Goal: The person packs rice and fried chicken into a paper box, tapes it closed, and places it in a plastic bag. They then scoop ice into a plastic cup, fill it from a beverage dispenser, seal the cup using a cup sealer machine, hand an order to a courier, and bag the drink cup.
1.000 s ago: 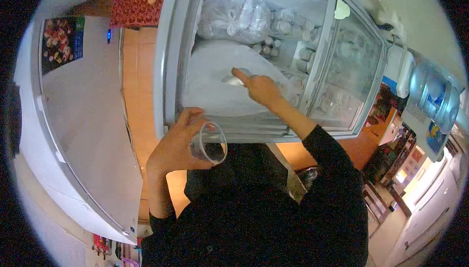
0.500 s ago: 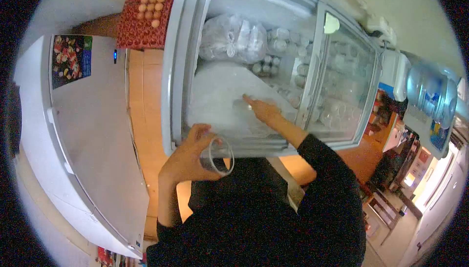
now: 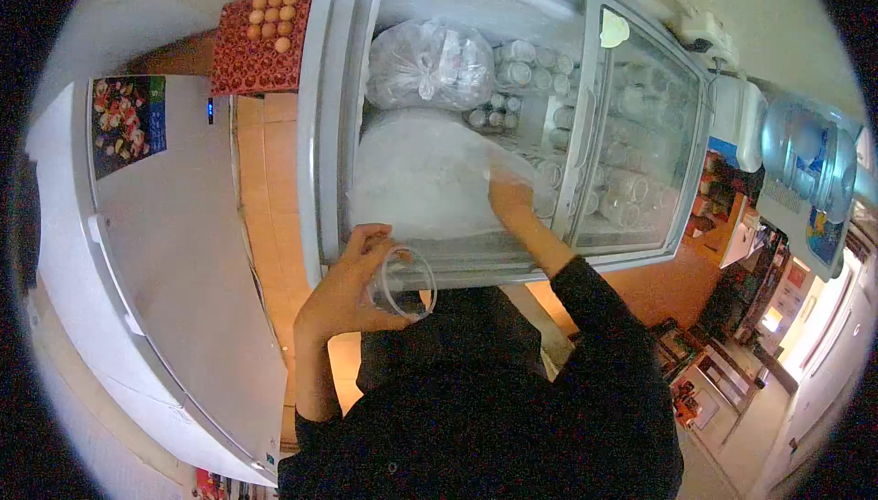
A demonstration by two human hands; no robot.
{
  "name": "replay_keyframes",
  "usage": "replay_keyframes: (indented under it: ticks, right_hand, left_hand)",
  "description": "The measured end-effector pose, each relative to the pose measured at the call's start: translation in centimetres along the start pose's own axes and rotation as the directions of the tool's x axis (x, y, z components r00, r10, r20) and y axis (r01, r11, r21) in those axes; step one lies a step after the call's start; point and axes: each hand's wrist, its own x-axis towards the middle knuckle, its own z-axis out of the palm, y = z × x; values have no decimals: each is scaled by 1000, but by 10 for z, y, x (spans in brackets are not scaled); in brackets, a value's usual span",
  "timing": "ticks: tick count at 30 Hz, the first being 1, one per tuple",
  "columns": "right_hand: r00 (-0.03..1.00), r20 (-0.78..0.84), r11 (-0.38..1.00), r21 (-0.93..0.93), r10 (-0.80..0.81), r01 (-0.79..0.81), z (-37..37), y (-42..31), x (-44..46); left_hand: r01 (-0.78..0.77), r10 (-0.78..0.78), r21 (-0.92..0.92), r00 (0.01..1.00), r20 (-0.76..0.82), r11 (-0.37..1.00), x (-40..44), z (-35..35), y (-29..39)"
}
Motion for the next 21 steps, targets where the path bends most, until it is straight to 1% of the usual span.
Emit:
replay_keyframes:
  ticks: [1, 2, 3, 4, 6, 7, 8, 10, 11, 12, 13, 15, 16, 17, 18, 19, 20, 21]
  right_hand:
    - [1000, -1, 1000, 2, 2, -2, 2, -3, -1]
    - [989, 145, 999, -45, 33, -26, 3, -6, -1]
    - [956, 287, 995, -97, 62, -36, -7, -17, -1]
    - [947, 317, 995, -101, 58, -27, 1, -20, -8]
    - [965, 257, 997, -65, 60, -44, 12, -13, -18]
    - [966, 245, 997, -37, 77, -70, 2, -13, -23]
    - [962, 248, 993, -17, 117, -117, -8, -13, -23]
    - [924, 289, 968, -46, 250, -247, -33, -19, -10]
    - [901, 302, 950, -79, 312, -303, -35, -19, -1]
    - [898, 289, 944, -97, 330, -316, -27, -14, 6]
    - [933, 220, 958, -82, 285, -273, -7, -3, 7]
    - [979, 75, 981, -73, 187, -182, 34, 19, 9]
    - [977, 142, 985, -81, 160, -149, 46, 29, 4]
    - [956, 259, 989, -89, 135, -115, 57, 39, 2]
    - [921, 374, 992, -98, 110, -79, 67, 50, 5]
    - [872, 484, 995, -92, 74, -34, 78, 59, 7]
    - [818, 575, 997, -72, 8, 40, 88, 67, 16]
    - [773, 628, 989, -34, -90, 143, 97, 71, 24]
  left_hand:
    - [0, 0, 2, 1000, 2, 1000, 0, 0, 0]
    - [-17, 17, 10, 1000, -8, 1000, 4, 0, -1]
    - [-26, 26, 17, 1000, -6, 1000, 3, 1, -1]
    - [-23, 22, 20, 1000, 6, 1000, 0, 3, 1]
    - [0, 0, 3, 1000, -30, 1000, 0, 2, 4]
    - [2, -1, 8, 999, -40, 1000, -1, 1, 2]
    - [-23, 24, 39, 999, -26, 999, -2, 1, 0]
    - [-41, 41, 66, 999, 1, 997, -2, 0, -2]
    - [-12, 11, 22, 1000, 15, 1000, 0, -2, 0]
    - [13, -13, -21, 999, 30, 1000, 2, -2, 1]
    - [5, -4, -19, 999, 32, 1000, 6, -1, 3]
    - [43, -45, 52, 999, 31, 998, 13, -1, 6]
    - [44, -46, 54, 998, 38, 998, 13, 1, 7]
    - [17, -20, 122, 999, 28, 992, 17, 1, 8]
    - [-13, 11, 187, 1000, 12, 982, 21, 2, 8]
    - [-18, 16, 186, 1000, 14, 982, 22, 3, 6]
    - [-41, 48, 257, 999, -18, 966, 23, 3, 4]
    - [-59, 80, 323, 996, -51, 945, 25, 4, 2]
